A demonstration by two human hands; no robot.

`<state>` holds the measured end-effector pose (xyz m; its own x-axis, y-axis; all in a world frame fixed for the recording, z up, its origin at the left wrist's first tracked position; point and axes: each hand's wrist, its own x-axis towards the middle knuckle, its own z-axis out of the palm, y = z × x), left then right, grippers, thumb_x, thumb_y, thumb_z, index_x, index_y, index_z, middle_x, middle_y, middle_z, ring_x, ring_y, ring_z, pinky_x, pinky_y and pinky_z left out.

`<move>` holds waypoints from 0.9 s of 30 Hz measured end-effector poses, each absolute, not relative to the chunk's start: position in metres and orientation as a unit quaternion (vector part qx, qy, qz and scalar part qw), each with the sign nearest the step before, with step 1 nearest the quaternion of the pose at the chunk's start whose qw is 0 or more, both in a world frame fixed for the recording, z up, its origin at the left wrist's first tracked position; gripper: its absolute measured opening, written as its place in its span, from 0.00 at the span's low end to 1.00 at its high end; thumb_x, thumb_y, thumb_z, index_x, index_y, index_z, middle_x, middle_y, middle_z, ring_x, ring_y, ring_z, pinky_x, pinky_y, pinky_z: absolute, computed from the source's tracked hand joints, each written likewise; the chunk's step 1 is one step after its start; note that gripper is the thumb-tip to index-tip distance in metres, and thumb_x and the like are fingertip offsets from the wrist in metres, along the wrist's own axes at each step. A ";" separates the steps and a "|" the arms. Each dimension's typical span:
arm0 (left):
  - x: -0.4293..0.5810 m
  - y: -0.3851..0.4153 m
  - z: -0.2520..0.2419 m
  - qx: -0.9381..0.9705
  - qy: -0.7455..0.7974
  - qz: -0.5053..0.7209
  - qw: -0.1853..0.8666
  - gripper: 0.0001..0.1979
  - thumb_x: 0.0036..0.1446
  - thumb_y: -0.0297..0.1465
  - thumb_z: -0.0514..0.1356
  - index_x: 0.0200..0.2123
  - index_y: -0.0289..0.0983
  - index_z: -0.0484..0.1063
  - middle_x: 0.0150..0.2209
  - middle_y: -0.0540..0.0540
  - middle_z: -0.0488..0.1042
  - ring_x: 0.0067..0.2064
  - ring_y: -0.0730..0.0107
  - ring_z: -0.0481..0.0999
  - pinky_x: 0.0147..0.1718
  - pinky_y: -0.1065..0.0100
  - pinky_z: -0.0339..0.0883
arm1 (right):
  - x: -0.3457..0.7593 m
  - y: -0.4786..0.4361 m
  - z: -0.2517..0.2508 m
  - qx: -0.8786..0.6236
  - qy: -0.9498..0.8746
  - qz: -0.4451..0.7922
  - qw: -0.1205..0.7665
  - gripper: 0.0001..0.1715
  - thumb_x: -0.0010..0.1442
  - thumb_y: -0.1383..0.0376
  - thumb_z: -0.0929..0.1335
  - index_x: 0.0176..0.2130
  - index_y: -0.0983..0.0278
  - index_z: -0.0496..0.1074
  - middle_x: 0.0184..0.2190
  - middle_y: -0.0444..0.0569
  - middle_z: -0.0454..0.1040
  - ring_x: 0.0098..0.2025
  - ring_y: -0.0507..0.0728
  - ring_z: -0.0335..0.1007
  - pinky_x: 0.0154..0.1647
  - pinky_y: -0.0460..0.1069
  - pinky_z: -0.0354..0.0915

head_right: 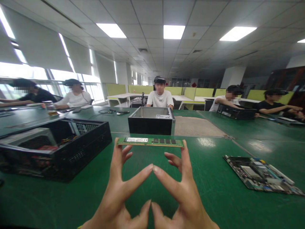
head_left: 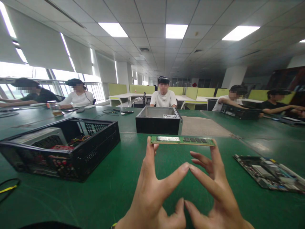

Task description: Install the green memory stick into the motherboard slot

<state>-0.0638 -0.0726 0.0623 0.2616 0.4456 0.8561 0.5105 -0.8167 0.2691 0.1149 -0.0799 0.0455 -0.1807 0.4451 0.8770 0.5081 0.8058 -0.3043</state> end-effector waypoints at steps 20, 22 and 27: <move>-0.069 -0.076 0.065 -0.800 -0.310 -0.505 0.093 0.37 0.40 0.24 0.66 0.56 0.49 0.66 0.69 0.47 0.26 0.65 0.33 0.50 0.56 0.42 0.59 | 0.120 -0.083 0.054 -0.297 -0.779 -0.057 0.549 0.45 0.46 0.75 0.70 0.60 0.51 0.61 0.70 0.51 0.31 0.59 0.70 0.61 0.51 0.63 0.69; -0.068 -0.079 0.066 -0.794 -0.318 -0.506 0.108 0.37 0.41 0.25 0.66 0.56 0.51 0.66 0.69 0.49 0.26 0.65 0.32 0.50 0.56 0.41 0.59 | 0.122 -0.085 0.056 -0.300 -0.783 -0.070 0.540 0.46 0.47 0.75 0.71 0.61 0.49 0.60 0.70 0.50 0.30 0.59 0.70 0.62 0.51 0.64 0.69; -0.066 -0.085 0.063 -0.757 -0.367 -0.527 0.116 0.46 0.43 0.27 0.67 0.63 0.57 0.52 0.69 0.53 0.29 0.65 0.40 0.52 0.51 0.50 0.69 | 0.124 -0.093 0.061 -0.322 -0.780 -0.107 0.525 0.51 0.46 0.74 0.73 0.61 0.42 0.57 0.70 0.43 0.31 0.56 0.68 0.66 0.49 0.62 0.71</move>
<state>-0.0664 -0.0846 0.0629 0.1736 0.4338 0.8841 0.6791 -0.7028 0.2116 0.1244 -0.0928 0.0611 -0.2403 0.3903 0.8888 0.6155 0.7693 -0.1714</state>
